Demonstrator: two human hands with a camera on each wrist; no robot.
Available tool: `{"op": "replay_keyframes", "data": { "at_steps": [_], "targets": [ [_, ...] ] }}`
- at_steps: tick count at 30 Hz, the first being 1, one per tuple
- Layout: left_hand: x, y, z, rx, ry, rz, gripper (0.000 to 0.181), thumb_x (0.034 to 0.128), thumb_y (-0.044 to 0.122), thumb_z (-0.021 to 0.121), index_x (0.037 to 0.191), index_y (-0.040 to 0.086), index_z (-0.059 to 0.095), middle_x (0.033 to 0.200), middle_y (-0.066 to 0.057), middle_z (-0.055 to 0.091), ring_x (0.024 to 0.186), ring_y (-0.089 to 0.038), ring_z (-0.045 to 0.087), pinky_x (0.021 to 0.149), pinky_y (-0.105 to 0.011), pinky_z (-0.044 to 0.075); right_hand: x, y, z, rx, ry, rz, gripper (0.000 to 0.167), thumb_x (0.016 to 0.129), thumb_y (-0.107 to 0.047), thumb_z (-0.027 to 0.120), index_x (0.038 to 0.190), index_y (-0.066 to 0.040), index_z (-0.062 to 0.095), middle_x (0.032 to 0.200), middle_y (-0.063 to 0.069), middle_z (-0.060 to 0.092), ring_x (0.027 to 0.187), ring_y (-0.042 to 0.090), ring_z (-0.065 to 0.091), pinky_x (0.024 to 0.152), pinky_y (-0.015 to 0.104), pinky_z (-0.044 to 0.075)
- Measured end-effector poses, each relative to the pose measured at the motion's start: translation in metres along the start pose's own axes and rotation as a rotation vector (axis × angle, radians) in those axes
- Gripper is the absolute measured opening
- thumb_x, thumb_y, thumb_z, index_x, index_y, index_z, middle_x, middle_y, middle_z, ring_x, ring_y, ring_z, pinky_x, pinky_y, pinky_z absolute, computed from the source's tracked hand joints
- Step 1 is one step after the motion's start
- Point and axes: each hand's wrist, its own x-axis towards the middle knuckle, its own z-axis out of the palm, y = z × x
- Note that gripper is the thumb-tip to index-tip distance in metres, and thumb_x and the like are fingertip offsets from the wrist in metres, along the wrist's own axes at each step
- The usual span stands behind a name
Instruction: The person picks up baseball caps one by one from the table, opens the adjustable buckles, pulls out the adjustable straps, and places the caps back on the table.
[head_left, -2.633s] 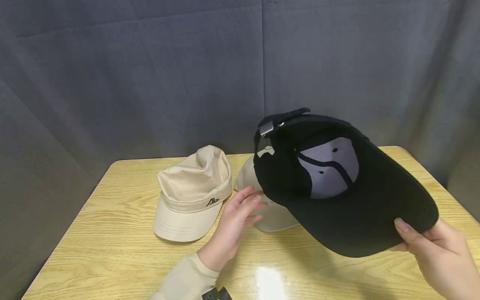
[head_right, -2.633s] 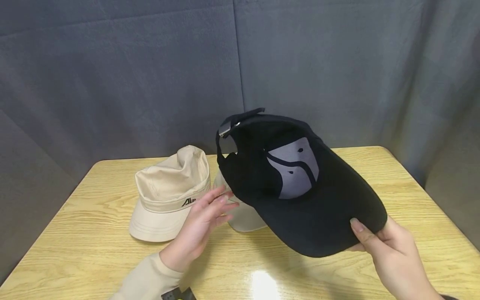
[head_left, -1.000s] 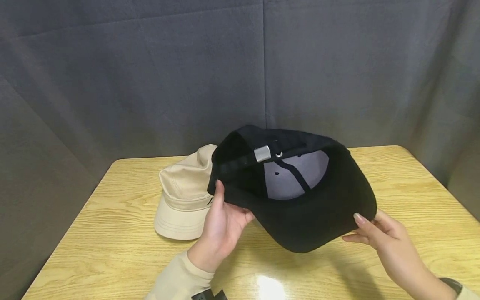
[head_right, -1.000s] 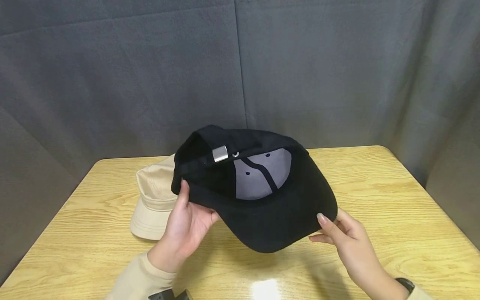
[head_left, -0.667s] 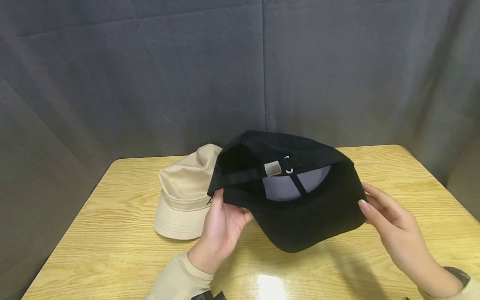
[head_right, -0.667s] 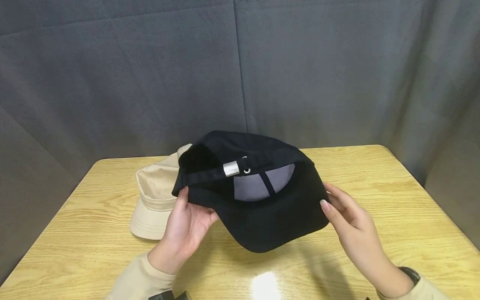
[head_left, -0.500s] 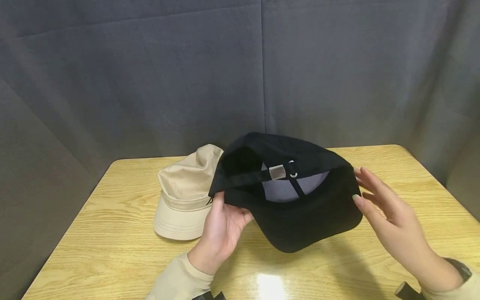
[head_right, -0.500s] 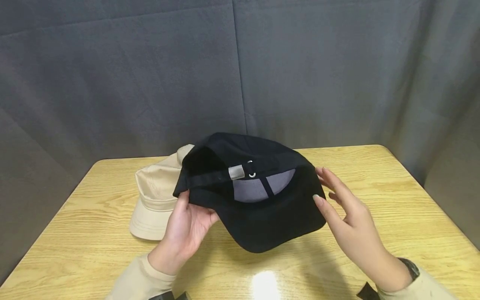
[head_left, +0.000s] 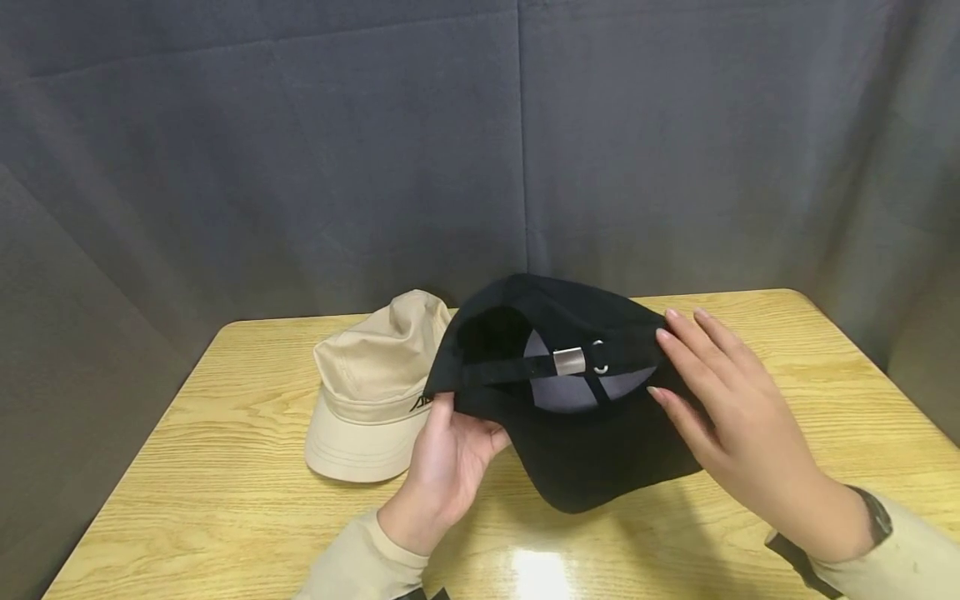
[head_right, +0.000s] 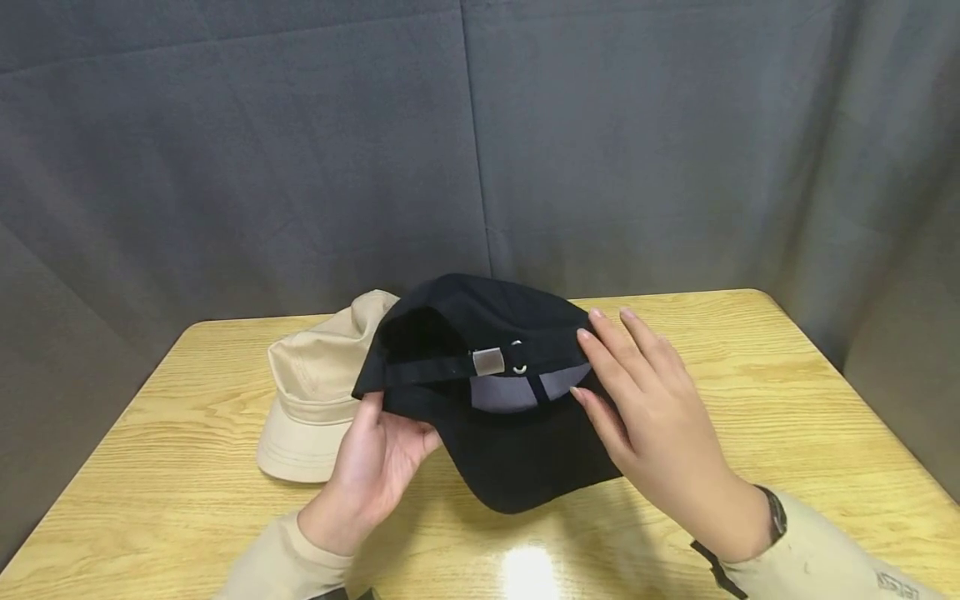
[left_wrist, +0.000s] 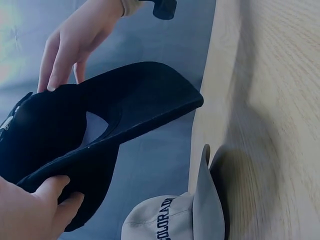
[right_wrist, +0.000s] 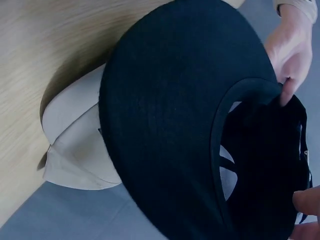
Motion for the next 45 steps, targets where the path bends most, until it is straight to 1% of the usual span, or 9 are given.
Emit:
{"op": "replay_keyframes", "data": {
  "at_steps": [3, 9, 12, 17, 20, 26, 31, 37, 45],
  "targets": [
    [-0.001, -0.001, 0.001, 0.006, -0.002, -0.007, 0.036, 0.1075, 0.037, 0.024, 0.116, 0.016, 0.053, 0.104, -0.003, 0.057, 0.083, -0.014, 0.057, 0.080, -0.032, 0.051, 0.002, -0.001, 0.005, -0.047, 0.024, -0.032, 0.058, 0.104, -0.042, 0.041, 0.119, 0.008, 0.063, 0.127, 0.022, 0.060, 0.127, 0.039, 0.047, 0.108, 0.048, 0.032],
    [-0.002, -0.003, 0.001, 0.016, -0.011, -0.012, 0.036, 0.1076, 0.036, 0.024, 0.117, 0.016, 0.053, 0.103, -0.003, 0.058, 0.082, -0.013, 0.057, 0.081, -0.033, 0.051, 0.004, -0.005, 0.011, -0.097, 0.033, -0.026, 0.059, 0.104, -0.043, 0.037, 0.119, 0.008, 0.063, 0.128, 0.021, 0.060, 0.124, 0.043, 0.048, 0.090, 0.067, 0.037],
    [-0.002, -0.003, 0.001, 0.028, -0.028, -0.011, 0.037, 0.1068, 0.039, 0.026, 0.122, 0.016, 0.051, 0.105, -0.003, 0.058, 0.084, -0.014, 0.058, 0.082, -0.034, 0.051, 0.004, -0.006, 0.011, -0.109, 0.007, -0.013, 0.061, 0.104, -0.045, 0.035, 0.122, 0.008, 0.060, 0.131, 0.021, 0.057, 0.126, 0.043, 0.046, 0.093, 0.066, 0.036],
    [-0.002, -0.005, 0.004, 0.063, -0.065, -0.011, 0.041, 0.1064, 0.042, 0.028, 0.129, 0.013, 0.048, 0.109, -0.003, 0.059, 0.089, -0.016, 0.059, 0.084, -0.035, 0.050, 0.007, -0.005, 0.011, -0.093, -0.024, 0.020, 0.067, 0.104, -0.047, 0.034, 0.131, 0.012, 0.051, 0.136, 0.025, 0.052, 0.130, 0.044, 0.042, 0.108, 0.053, 0.030],
    [-0.001, -0.005, 0.006, 0.065, -0.071, -0.010, 0.041, 0.1068, 0.040, 0.026, 0.128, 0.013, 0.048, 0.108, -0.003, 0.060, 0.088, -0.016, 0.059, 0.083, -0.035, 0.051, 0.008, -0.004, 0.012, -0.096, -0.044, 0.039, 0.069, 0.104, -0.046, 0.032, 0.134, 0.015, 0.046, 0.138, 0.028, 0.048, 0.130, 0.045, 0.041, 0.111, 0.049, 0.026],
    [-0.001, -0.003, 0.006, 0.037, -0.036, -0.005, 0.040, 0.1073, 0.037, 0.025, 0.127, 0.012, 0.048, 0.108, -0.002, 0.058, 0.088, -0.016, 0.058, 0.082, -0.033, 0.051, 0.007, -0.005, 0.012, -0.115, -0.085, 0.030, 0.066, 0.105, -0.046, 0.030, 0.130, 0.011, 0.052, 0.140, 0.027, 0.047, 0.131, 0.046, 0.039, 0.101, 0.064, 0.031],
    [-0.002, -0.003, 0.006, 0.032, -0.044, -0.016, 0.040, 0.1071, 0.038, 0.025, 0.125, 0.012, 0.049, 0.105, -0.003, 0.058, 0.088, -0.015, 0.058, 0.082, -0.033, 0.051, 0.007, -0.008, 0.014, -0.138, -0.071, -0.032, 0.060, 0.105, -0.046, 0.031, 0.132, 0.003, 0.053, 0.141, 0.023, 0.048, 0.130, 0.048, 0.040, 0.088, 0.076, 0.033],
    [-0.004, -0.004, 0.009, 0.039, -0.087, -0.016, 0.042, 0.1068, 0.040, 0.026, 0.131, 0.012, 0.046, 0.108, -0.003, 0.058, 0.091, -0.015, 0.058, 0.083, -0.033, 0.051, 0.015, -0.009, 0.018, -0.160, 0.015, -0.067, 0.060, 0.104, -0.046, 0.036, 0.130, 0.005, 0.053, 0.134, 0.023, 0.054, 0.122, 0.049, 0.047, 0.082, 0.073, 0.036],
    [-0.008, -0.007, 0.011, 0.133, -0.143, 0.026, 0.041, 0.1064, 0.039, 0.031, 0.133, 0.011, 0.045, 0.114, -0.001, 0.060, 0.098, -0.014, 0.058, 0.086, -0.035, 0.049, 0.022, -0.007, 0.012, -0.101, 0.009, -0.037, 0.058, 0.105, -0.042, 0.036, 0.130, 0.007, 0.053, 0.128, 0.022, 0.059, 0.112, 0.044, 0.056, 0.085, 0.067, 0.039]
  ]
}}
